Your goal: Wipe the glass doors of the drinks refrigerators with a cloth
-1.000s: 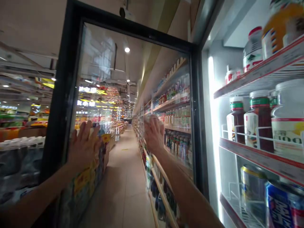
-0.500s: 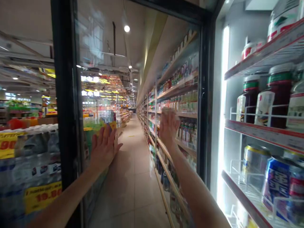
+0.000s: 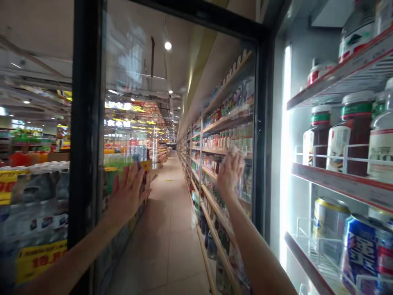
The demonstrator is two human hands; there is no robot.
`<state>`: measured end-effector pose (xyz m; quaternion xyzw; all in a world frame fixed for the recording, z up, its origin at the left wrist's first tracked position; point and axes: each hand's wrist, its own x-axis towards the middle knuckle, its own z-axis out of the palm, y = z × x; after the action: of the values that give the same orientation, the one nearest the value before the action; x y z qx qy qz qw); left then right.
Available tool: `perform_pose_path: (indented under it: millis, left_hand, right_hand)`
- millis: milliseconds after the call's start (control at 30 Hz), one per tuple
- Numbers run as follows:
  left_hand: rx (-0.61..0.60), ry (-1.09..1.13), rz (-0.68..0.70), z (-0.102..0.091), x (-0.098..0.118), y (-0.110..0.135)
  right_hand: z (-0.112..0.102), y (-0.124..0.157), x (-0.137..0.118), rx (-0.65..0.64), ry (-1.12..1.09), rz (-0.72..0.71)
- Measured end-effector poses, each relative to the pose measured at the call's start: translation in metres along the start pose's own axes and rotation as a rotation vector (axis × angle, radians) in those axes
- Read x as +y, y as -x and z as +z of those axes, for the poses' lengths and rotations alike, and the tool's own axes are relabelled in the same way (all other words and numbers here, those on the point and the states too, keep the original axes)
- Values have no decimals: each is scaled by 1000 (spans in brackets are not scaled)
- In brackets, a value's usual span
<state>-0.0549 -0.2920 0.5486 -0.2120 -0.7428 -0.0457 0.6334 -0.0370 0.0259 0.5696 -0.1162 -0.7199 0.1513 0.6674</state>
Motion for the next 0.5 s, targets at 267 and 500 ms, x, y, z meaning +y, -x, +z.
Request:
perform_pose_path:
  millis: [267,500]
  left_hand:
    - [17,-27,1,8,13,40]
    - [4,-114,29,7,17,65]
  right_hand:
    - [16,40,-52,32,-14,-340]
    - [20,81,-72,-58,-144,-752]
